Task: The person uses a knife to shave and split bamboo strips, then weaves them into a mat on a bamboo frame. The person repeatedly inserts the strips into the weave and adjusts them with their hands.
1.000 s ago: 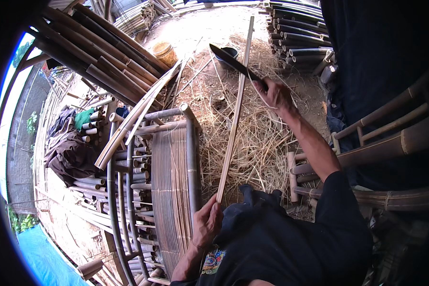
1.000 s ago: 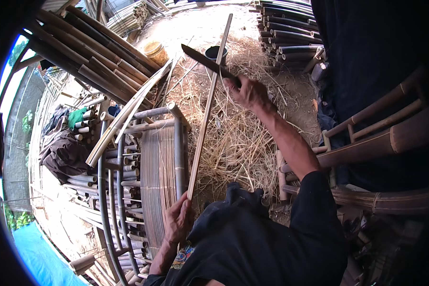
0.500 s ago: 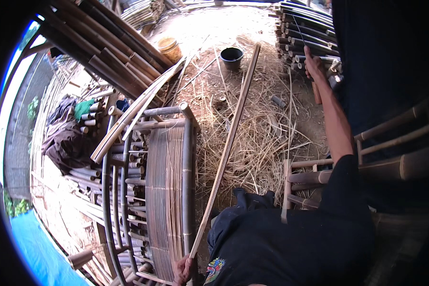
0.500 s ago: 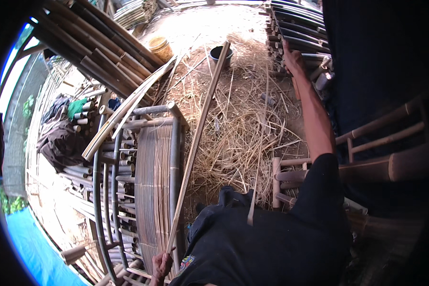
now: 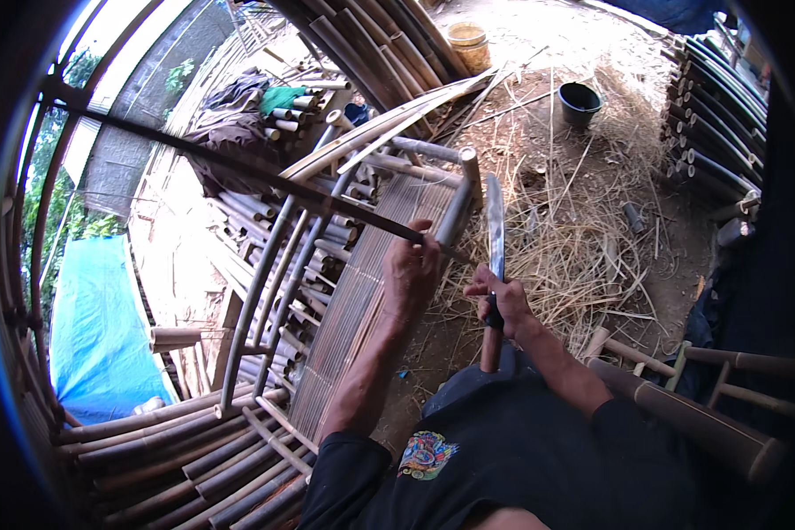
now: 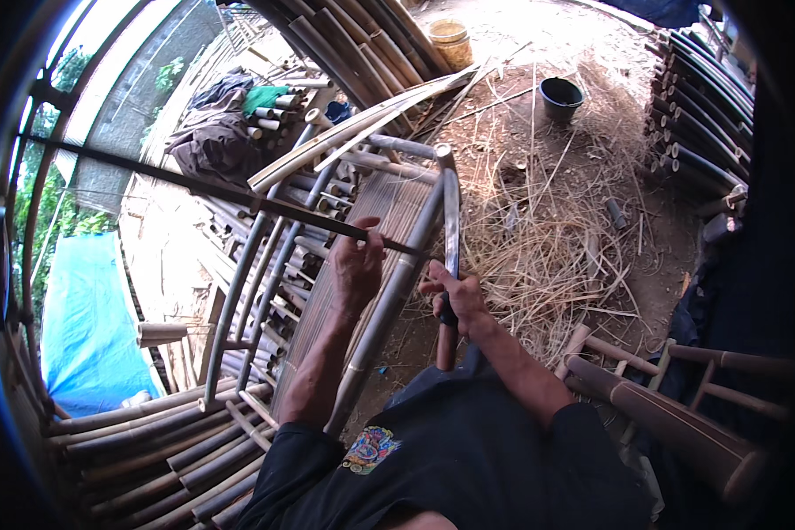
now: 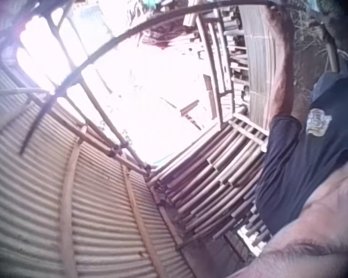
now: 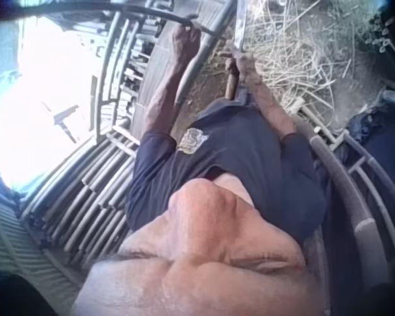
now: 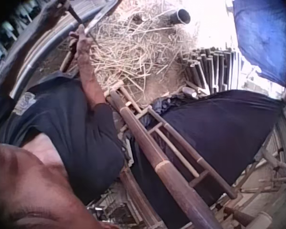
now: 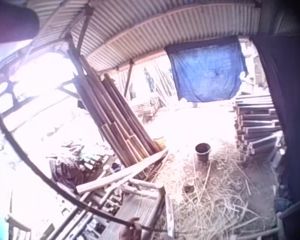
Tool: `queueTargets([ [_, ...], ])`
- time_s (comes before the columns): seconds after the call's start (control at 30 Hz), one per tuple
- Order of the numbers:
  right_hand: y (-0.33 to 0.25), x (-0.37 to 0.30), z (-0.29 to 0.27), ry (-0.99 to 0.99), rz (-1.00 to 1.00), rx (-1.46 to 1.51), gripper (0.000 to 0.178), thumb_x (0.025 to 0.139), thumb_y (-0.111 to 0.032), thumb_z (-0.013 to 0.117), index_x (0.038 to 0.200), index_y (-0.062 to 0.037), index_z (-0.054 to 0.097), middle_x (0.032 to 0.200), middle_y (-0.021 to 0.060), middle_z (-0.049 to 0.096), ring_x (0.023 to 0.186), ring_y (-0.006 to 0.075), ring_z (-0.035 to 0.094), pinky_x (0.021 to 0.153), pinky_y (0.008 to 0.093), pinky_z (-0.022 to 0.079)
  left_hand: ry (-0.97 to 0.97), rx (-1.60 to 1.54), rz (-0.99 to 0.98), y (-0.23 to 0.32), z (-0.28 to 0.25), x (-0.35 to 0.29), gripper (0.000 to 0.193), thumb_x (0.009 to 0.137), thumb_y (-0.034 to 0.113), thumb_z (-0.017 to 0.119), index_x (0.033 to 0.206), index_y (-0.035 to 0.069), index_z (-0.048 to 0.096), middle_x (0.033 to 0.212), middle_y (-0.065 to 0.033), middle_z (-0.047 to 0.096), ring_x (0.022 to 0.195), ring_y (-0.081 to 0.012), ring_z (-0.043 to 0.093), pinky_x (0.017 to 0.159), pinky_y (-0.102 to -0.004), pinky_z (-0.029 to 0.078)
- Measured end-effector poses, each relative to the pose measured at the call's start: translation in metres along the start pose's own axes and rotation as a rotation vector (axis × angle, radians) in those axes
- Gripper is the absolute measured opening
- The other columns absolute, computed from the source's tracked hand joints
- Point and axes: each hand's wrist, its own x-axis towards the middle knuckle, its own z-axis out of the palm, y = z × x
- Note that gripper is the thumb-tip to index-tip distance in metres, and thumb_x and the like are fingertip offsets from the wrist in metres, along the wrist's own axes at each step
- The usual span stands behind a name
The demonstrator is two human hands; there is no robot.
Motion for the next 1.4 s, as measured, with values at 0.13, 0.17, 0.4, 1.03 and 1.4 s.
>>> queueTargets([
  [0.13,-0.012,0.027,0.034,0.228,-0.155,0.216,0.037,0.092,-0.041,0.060,0.091,-0.0045,0.056,0.070,0.0056,0.063,0.042,0.0119,0.051,0.041,0.0287,0.045,0.076,-0.270,-0.089,0.009,0.023,-0.030,0.031,0.096,0.023,0.051,0.110,-0.002,0.062,0.094,-0.0165,0.068,0.088,-0.0225,0.065,0.079,-0.0342,0.048],
  [0.17,-0.018,0.034,0.034,0.247,-0.202,0.253,0.034,0.091,-0.038,0.063,0.089,-0.0053,0.055,0.066,0.0033,0.059,0.043,0.0114,0.050,0.042,0.0282,0.045,-0.017,-0.277,-0.203,0.006,0.019,-0.037,0.032,0.097,0.024,0.051,0.112,-0.002,0.062,0.095,-0.0162,0.068,0.089,-0.0225,0.064,0.080,-0.0343,0.048],
  [0.4,-0.076,0.053,0.006,0.387,-0.441,-0.044,0.024,0.085,-0.026,0.073,0.080,-0.0067,0.060,0.059,0.0012,0.055,0.045,0.0100,0.052,0.041,0.0247,0.045,-0.299,0.384,0.260,0.048,-0.071,-0.075,0.051,0.088,0.033,0.064,0.128,0.003,0.053,0.129,-0.0188,0.050,0.117,-0.0331,0.052,0.096,-0.0398,0.045],
  [1.03,-0.007,-0.008,0.050,0.273,-1.163,-1.749,0.056,0.091,-0.064,0.044,0.081,-0.0096,0.049,0.057,0.0043,0.055,0.042,0.0173,0.056,0.037,0.0322,0.048,-0.444,-0.206,-0.327,-0.063,-0.047,-0.044,0.032,0.097,0.026,0.054,0.112,0.000,0.064,0.069,-0.0013,0.058,0.063,-0.0064,0.050,0.056,-0.0260,0.041],
  [1.4,-0.094,0.003,0.022,0.642,-0.828,-1.657,0.061,0.090,-0.070,0.037,0.082,-0.0119,0.052,0.048,0.0043,0.052,0.039,0.0142,0.052,0.034,0.0336,0.039,-0.435,-0.329,-0.332,-0.114,-0.106,-0.133,0.025,0.096,0.017,0.057,0.110,-0.001,0.065,0.074,-0.0034,0.058,0.068,-0.0083,0.052,0.062,-0.0248,0.043],
])
